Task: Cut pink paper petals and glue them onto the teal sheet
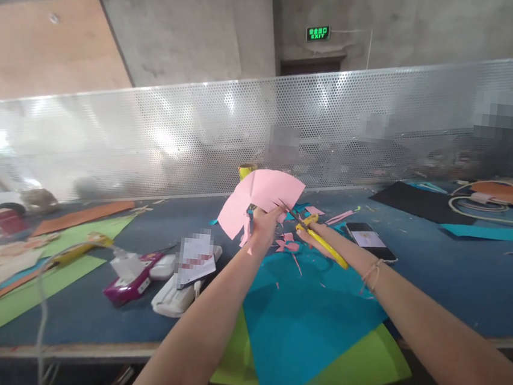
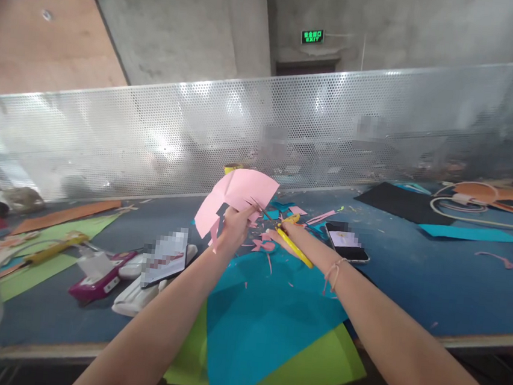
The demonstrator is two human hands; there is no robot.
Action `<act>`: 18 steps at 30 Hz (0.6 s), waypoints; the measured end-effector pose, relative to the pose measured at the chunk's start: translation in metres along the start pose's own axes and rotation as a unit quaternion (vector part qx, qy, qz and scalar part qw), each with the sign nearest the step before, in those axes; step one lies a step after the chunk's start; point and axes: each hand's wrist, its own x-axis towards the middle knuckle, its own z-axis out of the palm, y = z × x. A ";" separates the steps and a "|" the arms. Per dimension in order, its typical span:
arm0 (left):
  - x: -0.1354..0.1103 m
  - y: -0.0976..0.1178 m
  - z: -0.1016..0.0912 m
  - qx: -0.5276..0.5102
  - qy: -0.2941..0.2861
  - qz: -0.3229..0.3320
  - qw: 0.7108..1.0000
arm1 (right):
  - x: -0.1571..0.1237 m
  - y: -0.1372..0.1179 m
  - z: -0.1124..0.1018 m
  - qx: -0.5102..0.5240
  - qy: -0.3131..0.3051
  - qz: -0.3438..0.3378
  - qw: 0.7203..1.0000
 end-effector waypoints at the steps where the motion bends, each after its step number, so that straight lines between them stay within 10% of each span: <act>1: 0.000 0.000 0.000 0.002 0.001 -0.001 1.000 | 0.000 -0.002 -0.001 -0.008 -0.012 0.005 1.000; 18: 0.006 -0.007 -0.008 0.050 0.047 -0.040 0.997 | -0.014 -0.036 -0.024 0.042 -0.114 0.119 0.985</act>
